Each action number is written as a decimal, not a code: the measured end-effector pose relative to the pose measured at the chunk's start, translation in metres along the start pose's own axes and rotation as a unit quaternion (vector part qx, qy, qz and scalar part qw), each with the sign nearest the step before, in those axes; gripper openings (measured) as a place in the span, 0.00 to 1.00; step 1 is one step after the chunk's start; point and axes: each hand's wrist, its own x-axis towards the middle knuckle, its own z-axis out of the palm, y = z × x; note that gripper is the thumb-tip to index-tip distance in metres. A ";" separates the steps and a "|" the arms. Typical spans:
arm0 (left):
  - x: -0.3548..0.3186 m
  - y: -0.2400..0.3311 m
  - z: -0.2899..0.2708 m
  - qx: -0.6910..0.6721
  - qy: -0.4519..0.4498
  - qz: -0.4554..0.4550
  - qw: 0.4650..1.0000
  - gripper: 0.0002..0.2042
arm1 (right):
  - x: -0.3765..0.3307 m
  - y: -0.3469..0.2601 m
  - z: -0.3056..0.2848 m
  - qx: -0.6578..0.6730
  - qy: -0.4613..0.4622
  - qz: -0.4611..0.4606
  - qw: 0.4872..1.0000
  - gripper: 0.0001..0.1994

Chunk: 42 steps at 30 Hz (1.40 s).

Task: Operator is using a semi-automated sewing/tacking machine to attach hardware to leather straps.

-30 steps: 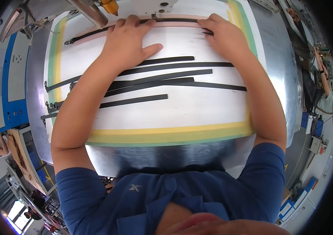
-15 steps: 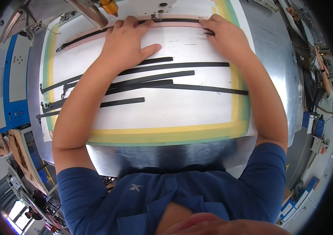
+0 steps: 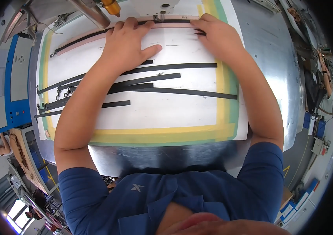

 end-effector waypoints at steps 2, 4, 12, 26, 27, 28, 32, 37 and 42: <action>0.005 0.011 0.002 -0.011 0.007 -0.004 1.000 0.30 | -0.001 0.010 -0.002 0.001 0.000 -0.016 1.000 0.19; 0.008 0.016 0.004 -0.007 0.008 -0.003 1.000 0.30 | -0.004 0.013 -0.002 0.002 0.007 -0.013 1.000 0.19; 0.017 0.045 0.004 0.024 -0.004 -0.015 1.000 0.32 | -0.014 0.032 -0.006 0.012 0.007 -0.010 1.000 0.21; 0.028 0.074 0.013 -0.020 0.003 -0.024 1.000 0.33 | -0.028 0.061 0.005 0.060 0.061 -0.069 0.994 0.17; 0.029 0.075 0.013 -0.020 0.003 -0.024 0.999 0.33 | -0.028 0.061 0.004 0.060 0.060 -0.069 0.994 0.17; 0.029 0.075 0.014 -0.021 0.001 -0.027 0.999 0.33 | -0.028 0.060 0.004 0.058 0.058 -0.069 0.994 0.16; 0.027 0.069 0.018 -0.017 0.012 -0.020 1.000 0.33 | -0.024 0.059 0.011 0.071 0.057 -0.075 0.993 0.16; 0.019 0.049 0.010 -0.025 0.009 -0.002 1.000 0.31 | -0.020 0.051 0.017 0.083 0.052 -0.070 0.993 0.16; -0.006 -0.004 -0.006 -0.006 -0.007 -0.033 0.999 0.27 | -0.015 0.043 0.025 0.082 0.069 -0.082 0.991 0.15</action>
